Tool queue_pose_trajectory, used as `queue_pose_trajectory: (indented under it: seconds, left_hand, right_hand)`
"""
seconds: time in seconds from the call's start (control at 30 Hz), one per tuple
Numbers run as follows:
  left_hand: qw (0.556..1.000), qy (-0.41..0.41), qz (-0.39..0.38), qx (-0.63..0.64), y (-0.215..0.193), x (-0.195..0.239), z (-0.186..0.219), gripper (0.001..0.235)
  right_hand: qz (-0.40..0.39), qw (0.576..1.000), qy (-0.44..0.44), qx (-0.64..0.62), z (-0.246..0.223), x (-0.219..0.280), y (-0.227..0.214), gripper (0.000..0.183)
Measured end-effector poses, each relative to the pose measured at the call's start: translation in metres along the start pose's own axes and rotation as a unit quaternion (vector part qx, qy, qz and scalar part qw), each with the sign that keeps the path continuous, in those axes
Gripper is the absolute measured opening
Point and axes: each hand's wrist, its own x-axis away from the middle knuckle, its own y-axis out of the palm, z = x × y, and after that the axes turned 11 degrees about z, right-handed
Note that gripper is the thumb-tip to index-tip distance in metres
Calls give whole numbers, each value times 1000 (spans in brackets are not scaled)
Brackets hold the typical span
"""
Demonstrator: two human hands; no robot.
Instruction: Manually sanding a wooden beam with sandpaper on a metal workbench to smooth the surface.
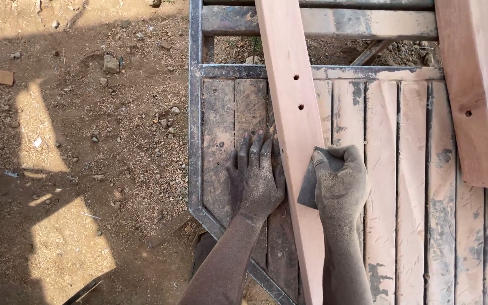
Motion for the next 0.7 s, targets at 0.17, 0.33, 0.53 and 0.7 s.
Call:
queue_pose_trajectory:
  seconds: [0.17,0.33,0.53,0.7]
  left_hand:
    - [1000,1,-3,4,0,2,1,48]
    - [1000,1,-8,13,6,2,-4,49]
    - [1000,13,7,7,6,2,-3,49]
    - [1000,10,23,5,6,3,-3,52]
  right_hand:
    - [23,999,-30,-14,-8,-11,5,26]
    - [11,999,-12,-29,1,-7,10,29]
    - [37,998,-48,-31,-6,-8,5,26]
    - [45,997,-61,-1,2,-19,14,27]
